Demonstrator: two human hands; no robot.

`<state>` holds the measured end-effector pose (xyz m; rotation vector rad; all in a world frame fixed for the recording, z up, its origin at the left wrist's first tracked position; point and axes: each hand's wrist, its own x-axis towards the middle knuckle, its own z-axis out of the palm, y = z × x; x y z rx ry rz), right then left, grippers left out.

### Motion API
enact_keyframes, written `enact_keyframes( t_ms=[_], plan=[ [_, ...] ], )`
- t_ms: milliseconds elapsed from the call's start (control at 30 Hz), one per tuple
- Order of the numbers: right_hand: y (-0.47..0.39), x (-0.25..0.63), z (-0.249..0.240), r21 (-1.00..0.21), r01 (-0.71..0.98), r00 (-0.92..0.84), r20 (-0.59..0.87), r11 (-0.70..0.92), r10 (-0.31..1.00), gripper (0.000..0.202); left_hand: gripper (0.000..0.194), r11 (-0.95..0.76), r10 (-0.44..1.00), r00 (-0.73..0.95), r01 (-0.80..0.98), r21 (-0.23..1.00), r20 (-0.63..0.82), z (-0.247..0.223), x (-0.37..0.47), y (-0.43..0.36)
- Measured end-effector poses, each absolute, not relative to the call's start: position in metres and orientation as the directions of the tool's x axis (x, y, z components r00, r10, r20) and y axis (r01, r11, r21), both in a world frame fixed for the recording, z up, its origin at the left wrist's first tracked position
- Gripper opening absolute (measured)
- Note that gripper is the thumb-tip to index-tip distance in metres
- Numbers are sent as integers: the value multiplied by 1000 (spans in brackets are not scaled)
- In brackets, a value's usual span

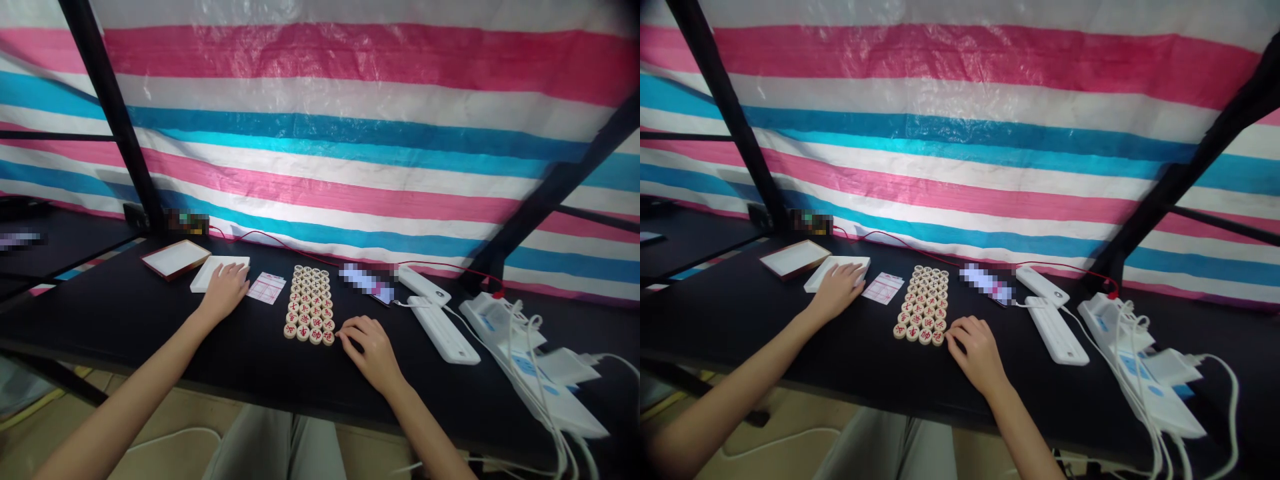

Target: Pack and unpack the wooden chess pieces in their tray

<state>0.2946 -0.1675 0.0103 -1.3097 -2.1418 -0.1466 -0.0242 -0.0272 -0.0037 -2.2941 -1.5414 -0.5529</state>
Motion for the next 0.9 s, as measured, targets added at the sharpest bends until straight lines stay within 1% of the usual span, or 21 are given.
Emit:
enact_keyframes(
  t_ms=[67,167,233,300,367,467,533,667,833,900],
  plan=[
    [-168,294,10,-224,834,-313,560,504,767,24,42,-320,856,308,947,-42,415,-9,-32,-24],
    [-168,294,11,-242,829,-305,560,505,770,24,49,-378,874,363,926,-19,322,-15,-30,-24],
    [-168,294,11,-255,826,-303,551,503,777,24,53,-411,850,400,911,-44,343,-17,-23,-27],
    [-168,294,10,-263,829,-296,544,495,785,24,54,-407,805,404,909,-91,434,-16,-15,-30],
    [-168,294,8,-264,832,-290,541,487,789,23,51,-435,735,439,890,-138,516,-10,-9,-34],
    [-167,295,6,-257,836,-289,545,485,787,22,36,-556,640,571,806,-202,514,0,-3,-40],
    [-167,295,6,-249,836,-292,551,488,782,22,34,-607,612,623,765,-215,487,4,2,-44],
    [-168,293,9,-247,833,-293,561,494,774,21,33,-655,604,650,734,-178,461,4,10,-48],
    [-168,293,10,-221,839,-303,569,497,764,22,34,-641,648,605,761,-96,463,-2,7,-46],
    [-167,294,10,-211,841,-308,570,498,761,22,35,-660,643,616,747,-78,455,-4,3,-44]
  ],
)
